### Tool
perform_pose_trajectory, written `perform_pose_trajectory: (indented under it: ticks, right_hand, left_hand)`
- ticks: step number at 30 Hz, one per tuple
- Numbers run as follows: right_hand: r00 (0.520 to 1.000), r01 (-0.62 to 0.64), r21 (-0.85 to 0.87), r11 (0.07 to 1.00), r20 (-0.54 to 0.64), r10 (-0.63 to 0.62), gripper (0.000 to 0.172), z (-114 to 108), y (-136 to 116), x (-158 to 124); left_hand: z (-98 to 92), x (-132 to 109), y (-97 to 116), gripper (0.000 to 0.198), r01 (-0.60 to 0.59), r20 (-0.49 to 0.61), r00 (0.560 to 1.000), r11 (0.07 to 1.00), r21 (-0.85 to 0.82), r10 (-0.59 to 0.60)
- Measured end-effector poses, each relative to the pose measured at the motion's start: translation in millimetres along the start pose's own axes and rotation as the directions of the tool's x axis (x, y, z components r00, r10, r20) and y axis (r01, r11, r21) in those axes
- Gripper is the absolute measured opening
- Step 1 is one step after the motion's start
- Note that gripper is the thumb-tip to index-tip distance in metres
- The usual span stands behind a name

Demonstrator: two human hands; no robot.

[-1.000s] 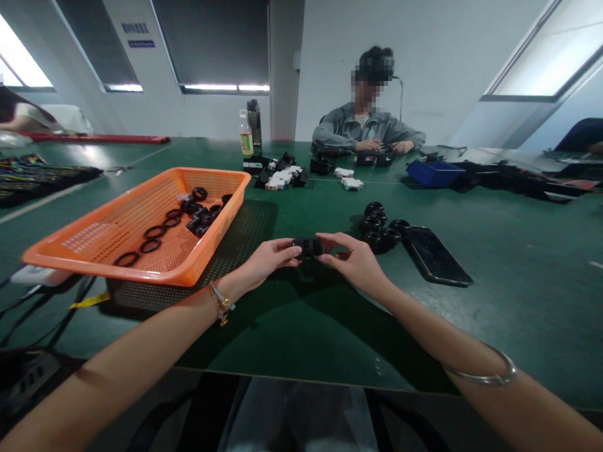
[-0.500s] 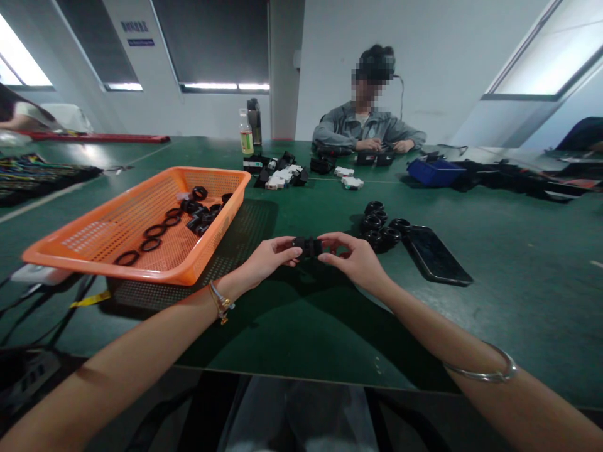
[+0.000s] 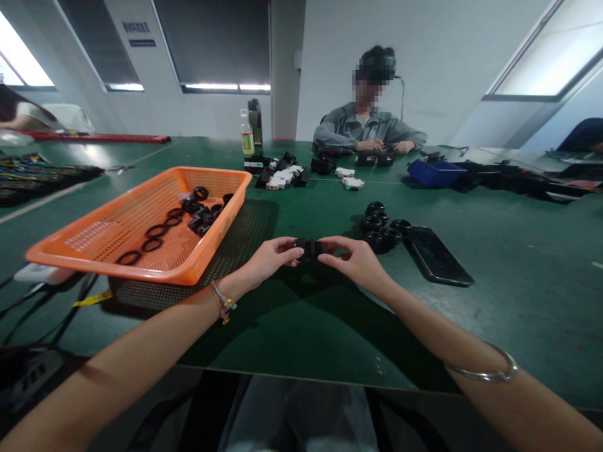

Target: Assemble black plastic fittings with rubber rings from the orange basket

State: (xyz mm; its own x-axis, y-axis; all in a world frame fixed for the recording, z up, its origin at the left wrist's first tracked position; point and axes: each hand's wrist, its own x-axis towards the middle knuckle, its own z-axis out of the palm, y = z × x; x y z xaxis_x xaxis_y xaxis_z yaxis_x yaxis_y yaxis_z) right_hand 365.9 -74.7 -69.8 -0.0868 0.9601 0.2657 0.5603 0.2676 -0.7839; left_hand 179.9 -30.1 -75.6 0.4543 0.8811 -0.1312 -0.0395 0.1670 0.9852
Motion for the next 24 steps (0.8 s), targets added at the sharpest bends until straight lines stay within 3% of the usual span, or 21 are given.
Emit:
perform_pose_trajectory:
  ticks: [24]
  right_hand:
    - [1.0,0.005,0.011,1.0,-0.004,-0.005,0.025,2.2,1.4,0.3]
  left_hand:
    - [-2.8,-0.3,-1.3,0.039,-0.049,0.017,0.999,0.995,0.09,0.048]
